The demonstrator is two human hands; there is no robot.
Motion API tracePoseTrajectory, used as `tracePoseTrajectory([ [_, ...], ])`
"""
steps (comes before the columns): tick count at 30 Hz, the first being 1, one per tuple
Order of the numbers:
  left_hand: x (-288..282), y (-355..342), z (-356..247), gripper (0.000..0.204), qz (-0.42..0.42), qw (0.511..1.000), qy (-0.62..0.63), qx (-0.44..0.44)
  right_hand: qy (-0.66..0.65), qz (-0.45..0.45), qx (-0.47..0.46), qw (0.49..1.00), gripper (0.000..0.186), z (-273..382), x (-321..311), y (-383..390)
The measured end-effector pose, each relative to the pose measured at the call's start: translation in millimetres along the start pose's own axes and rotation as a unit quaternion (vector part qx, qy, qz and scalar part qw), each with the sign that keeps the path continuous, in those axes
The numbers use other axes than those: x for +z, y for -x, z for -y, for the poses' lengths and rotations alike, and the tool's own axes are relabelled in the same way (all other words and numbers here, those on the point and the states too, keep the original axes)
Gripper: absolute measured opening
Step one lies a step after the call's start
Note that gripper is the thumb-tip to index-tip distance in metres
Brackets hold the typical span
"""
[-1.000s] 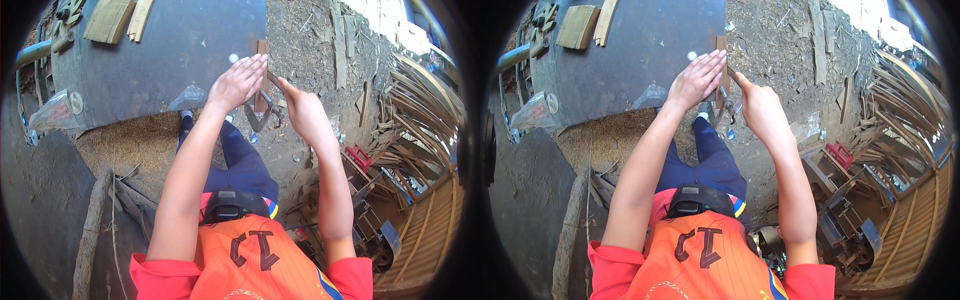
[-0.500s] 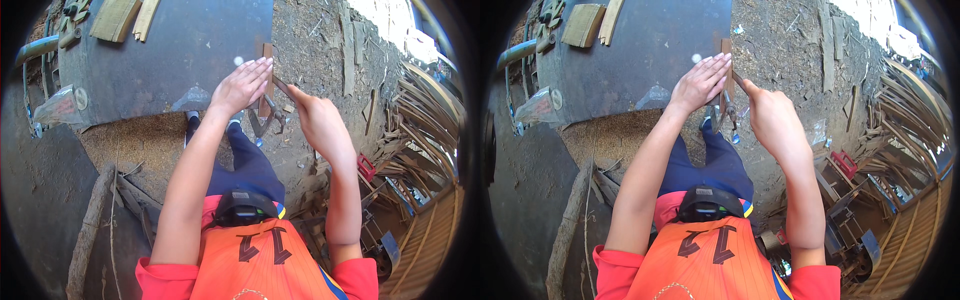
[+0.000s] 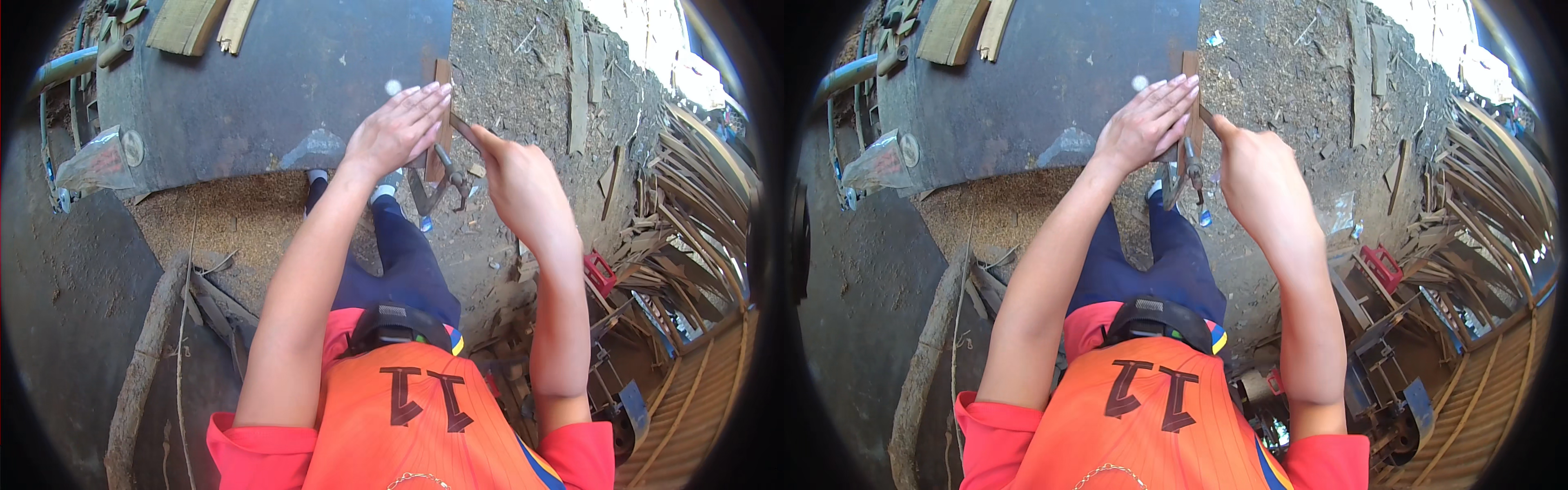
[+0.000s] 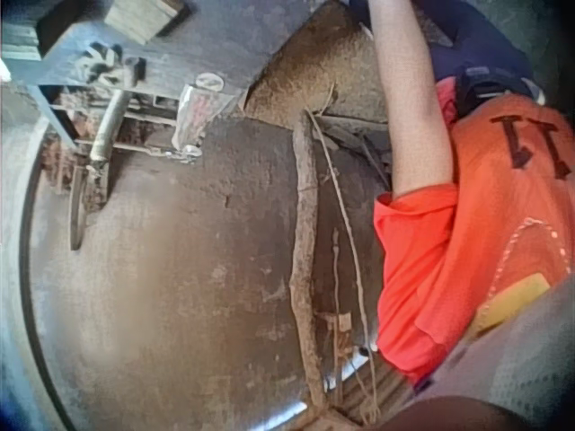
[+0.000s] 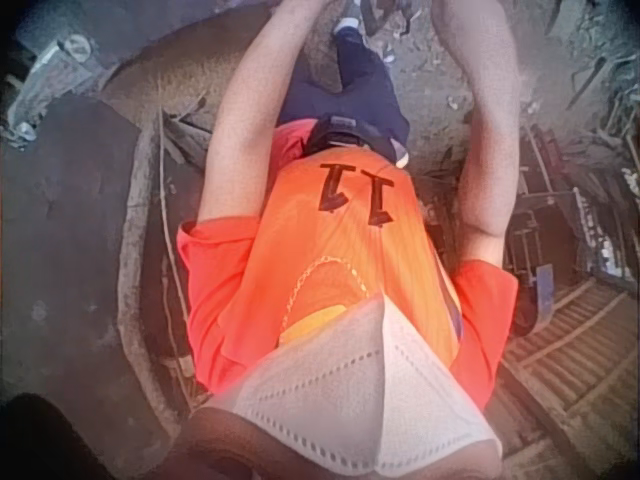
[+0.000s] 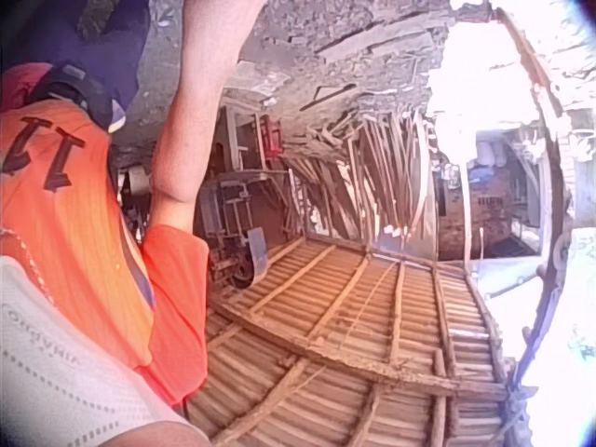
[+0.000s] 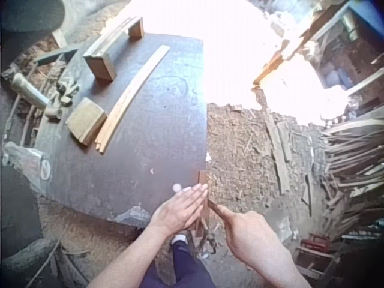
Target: Cutting a small piece of wood with a coping saw after securing it with a C-clamp.
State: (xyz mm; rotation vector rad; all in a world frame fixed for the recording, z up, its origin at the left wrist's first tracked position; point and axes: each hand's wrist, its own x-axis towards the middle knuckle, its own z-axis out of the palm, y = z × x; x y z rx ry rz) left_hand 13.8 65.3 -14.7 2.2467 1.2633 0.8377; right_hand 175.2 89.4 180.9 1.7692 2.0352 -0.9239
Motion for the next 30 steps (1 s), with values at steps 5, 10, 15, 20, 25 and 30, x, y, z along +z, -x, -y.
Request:
tracePoseTrajectory([
  [5,-7,-1,-2,0.047,0.026,0.999,-0.037,0.024,-0.009,-0.029,-0.017,0.999,0.034,3,-5,17],
  [10,1,-6,-4,0.047,0.017,1.000,-0.010,0.010,-0.015,-0.028,0.004,0.999,0.034,-20,27,-10],
  [15,0,-10,19,0.047,0.015,0.998,-0.057,0.026,0.005,0.008,-0.002,1.000,0.035,0,-13,2],
  [20,-5,0,0,0.047,0.030,0.998,-0.037,0.032,0.017,-0.016,-0.038,0.999,0.039,-2,3,18],
  [25,0,-6,0,0.046,0.012,0.999,-0.018,0.028,0.003,-0.047,-0.030,0.998,0.039,-13,28,-23],
  [30,-2,1,3,0.046,0.007,1.000,-0.012,0.005,0.025,0.052,0.032,0.998,0.036,5,-14,11],
])
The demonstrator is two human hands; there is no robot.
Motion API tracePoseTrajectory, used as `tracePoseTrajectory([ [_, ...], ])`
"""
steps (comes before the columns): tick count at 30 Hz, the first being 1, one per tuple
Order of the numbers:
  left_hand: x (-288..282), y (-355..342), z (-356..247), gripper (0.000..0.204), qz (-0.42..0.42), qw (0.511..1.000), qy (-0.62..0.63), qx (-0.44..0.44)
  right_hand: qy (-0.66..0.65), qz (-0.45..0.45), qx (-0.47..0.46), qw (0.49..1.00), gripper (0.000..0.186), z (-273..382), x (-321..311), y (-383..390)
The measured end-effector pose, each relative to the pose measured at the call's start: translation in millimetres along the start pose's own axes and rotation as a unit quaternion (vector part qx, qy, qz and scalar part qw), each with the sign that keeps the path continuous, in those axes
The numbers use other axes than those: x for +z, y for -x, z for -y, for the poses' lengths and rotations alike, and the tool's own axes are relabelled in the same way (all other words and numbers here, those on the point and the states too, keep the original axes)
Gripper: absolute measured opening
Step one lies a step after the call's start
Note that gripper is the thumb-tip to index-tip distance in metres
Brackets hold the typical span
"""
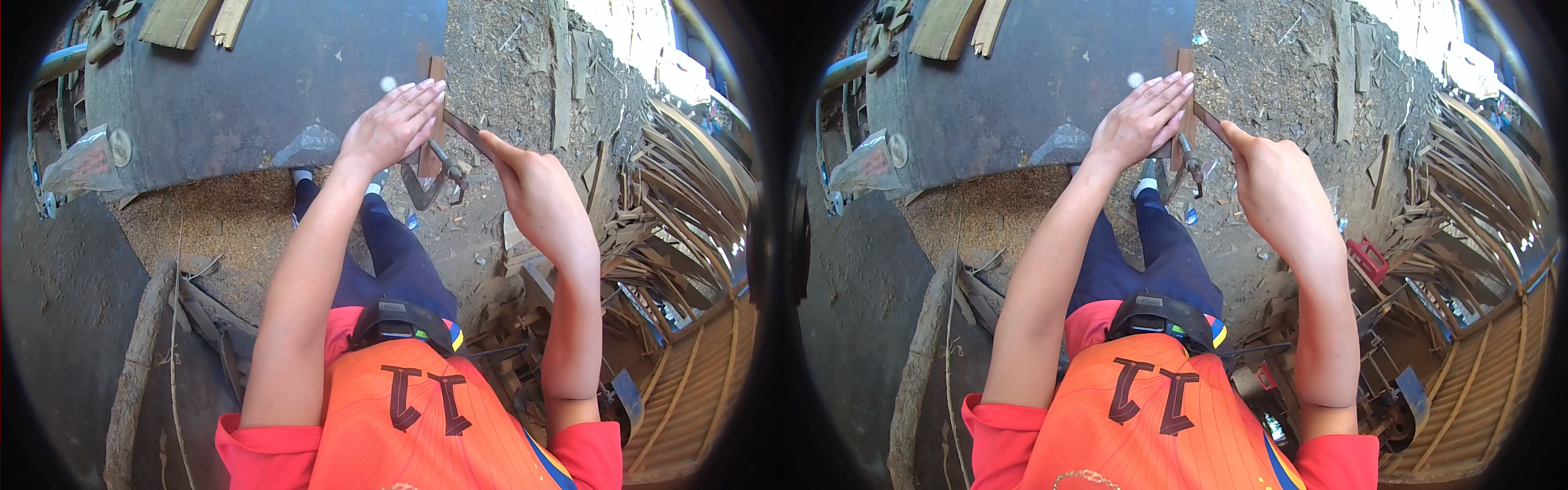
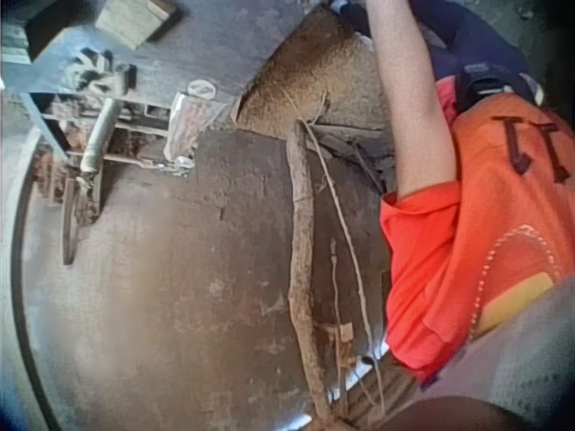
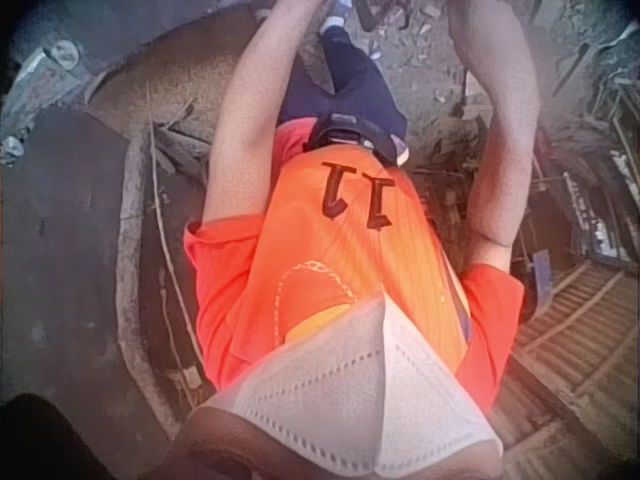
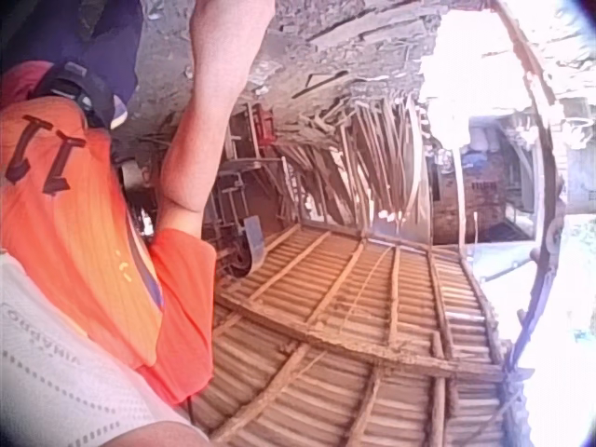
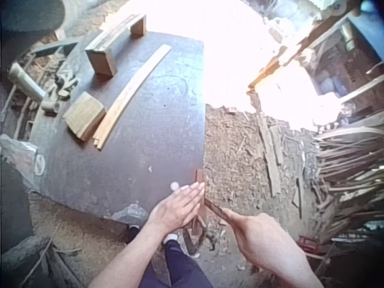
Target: Cutting a small piece of wood with a coping saw after securing it with a C-clamp.
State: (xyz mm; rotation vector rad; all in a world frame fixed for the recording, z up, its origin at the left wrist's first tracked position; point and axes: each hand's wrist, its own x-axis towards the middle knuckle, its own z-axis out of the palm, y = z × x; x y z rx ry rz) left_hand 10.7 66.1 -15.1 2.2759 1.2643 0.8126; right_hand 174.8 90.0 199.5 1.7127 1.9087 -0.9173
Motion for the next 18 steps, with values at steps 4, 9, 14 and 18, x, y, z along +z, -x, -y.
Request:
tracePoseTrajectory([
  [4,5,-3,-6,0.048,0.009,1.000,-0.002,0.021,-0.045,-0.107,-0.074,0.990,0.037,-24,41,-27],
  [9,0,-3,-10,0.046,0.011,1.000,0.012,0.020,-0.038,-0.087,-0.059,0.994,0.037,-19,33,-10],
  [14,6,5,2,0.046,0.012,1.000,-0.019,0.015,-0.024,-0.042,-0.045,0.998,0.036,-2,19,0],
  [18,6,-7,-7,0.046,0.000,1.000,0.004,0.028,-0.078,-0.085,-0.053,0.992,0.034,-27,27,-19],
])
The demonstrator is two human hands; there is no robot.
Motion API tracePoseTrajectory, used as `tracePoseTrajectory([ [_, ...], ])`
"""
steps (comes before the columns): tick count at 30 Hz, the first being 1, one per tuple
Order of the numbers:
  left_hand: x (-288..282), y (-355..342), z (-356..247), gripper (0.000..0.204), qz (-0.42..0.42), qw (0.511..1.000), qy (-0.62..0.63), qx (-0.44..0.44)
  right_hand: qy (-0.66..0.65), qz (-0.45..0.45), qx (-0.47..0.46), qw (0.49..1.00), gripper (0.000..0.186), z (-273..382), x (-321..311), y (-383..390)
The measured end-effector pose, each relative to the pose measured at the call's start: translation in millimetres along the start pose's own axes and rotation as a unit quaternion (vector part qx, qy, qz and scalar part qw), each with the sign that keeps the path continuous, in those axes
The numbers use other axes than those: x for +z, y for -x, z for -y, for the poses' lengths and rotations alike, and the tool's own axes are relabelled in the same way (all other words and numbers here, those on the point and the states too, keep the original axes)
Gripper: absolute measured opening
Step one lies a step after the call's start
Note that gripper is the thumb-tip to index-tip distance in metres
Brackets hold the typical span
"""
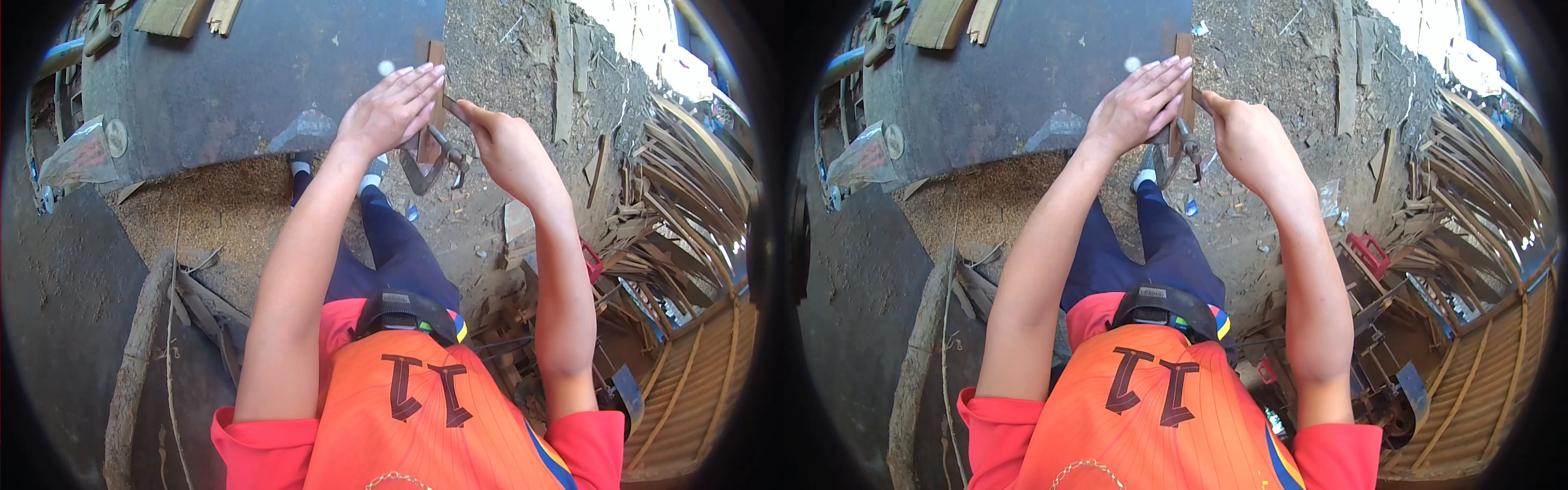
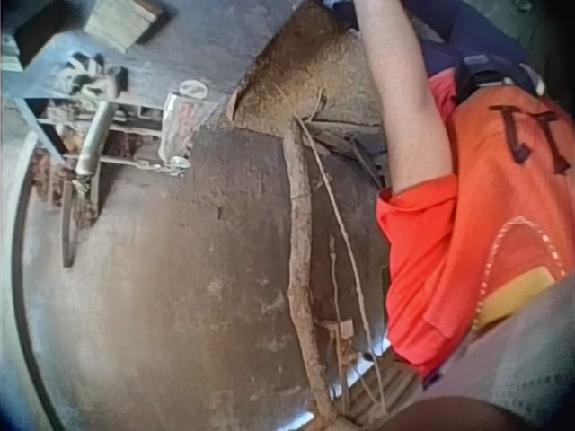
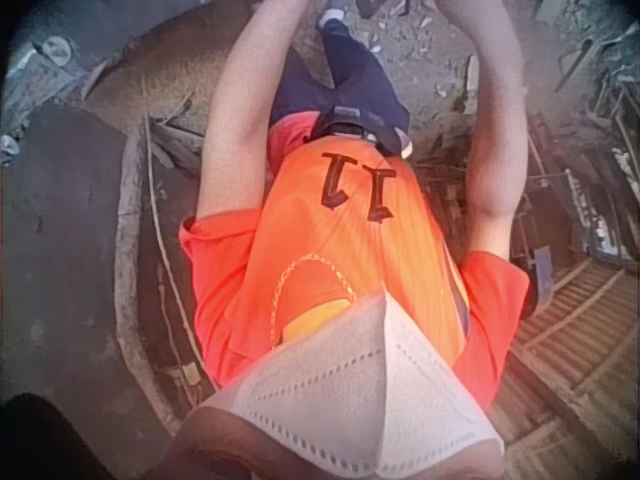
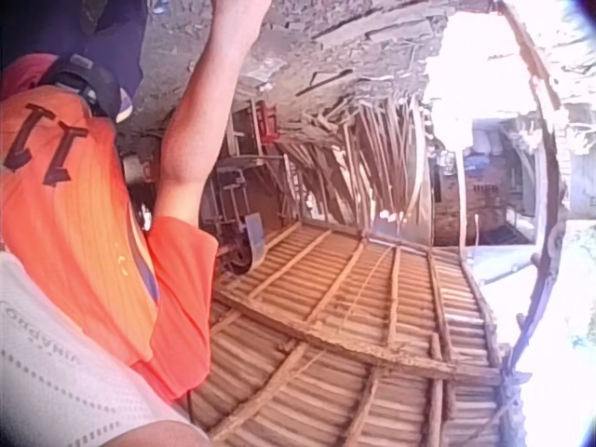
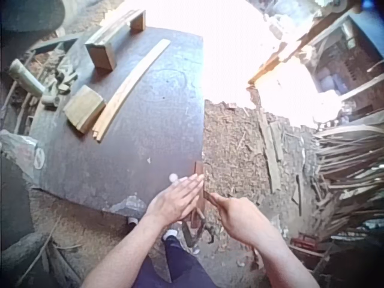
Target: Cutting a small piece of wood with a coping saw after securing it with a C-clamp.
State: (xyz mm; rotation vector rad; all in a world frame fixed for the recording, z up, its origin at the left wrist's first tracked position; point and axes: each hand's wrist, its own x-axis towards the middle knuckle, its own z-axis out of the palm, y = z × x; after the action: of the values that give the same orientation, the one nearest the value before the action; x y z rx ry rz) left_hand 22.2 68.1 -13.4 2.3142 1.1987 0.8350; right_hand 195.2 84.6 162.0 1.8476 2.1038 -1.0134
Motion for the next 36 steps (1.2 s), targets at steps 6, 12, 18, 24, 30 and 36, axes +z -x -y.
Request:
tracePoseTrajectory([
  [6,-5,9,5,0.046,0.007,1.000,-0.010,-0.021,0.053,0.052,0.037,0.997,0.037,29,-14,22],
  [12,-3,9,3,0.046,0.006,1.000,0.003,-0.018,0.056,0.008,-0.006,0.998,0.037,15,4,10],
  [18,-4,2,6,0.046,-0.002,1.000,0.001,-0.007,0.032,-0.013,-0.038,0.999,0.038,5,-1,11],
  [24,-6,13,3,0.046,0.001,1.000,-0.006,-0.022,0.032,0.083,-0.004,0.996,0.040,18,-22,16],
  [30,-1,-1,-1,0.048,-0.005,1.000,0.019,-0.013,0.064,0.043,0.019,0.997,0.040,3,9,-3],
  [36,-11,13,6,0.047,0.007,1.000,-0.006,-0.023,0.027,0.087,0.051,0.995,0.038,47,-51,37],
])
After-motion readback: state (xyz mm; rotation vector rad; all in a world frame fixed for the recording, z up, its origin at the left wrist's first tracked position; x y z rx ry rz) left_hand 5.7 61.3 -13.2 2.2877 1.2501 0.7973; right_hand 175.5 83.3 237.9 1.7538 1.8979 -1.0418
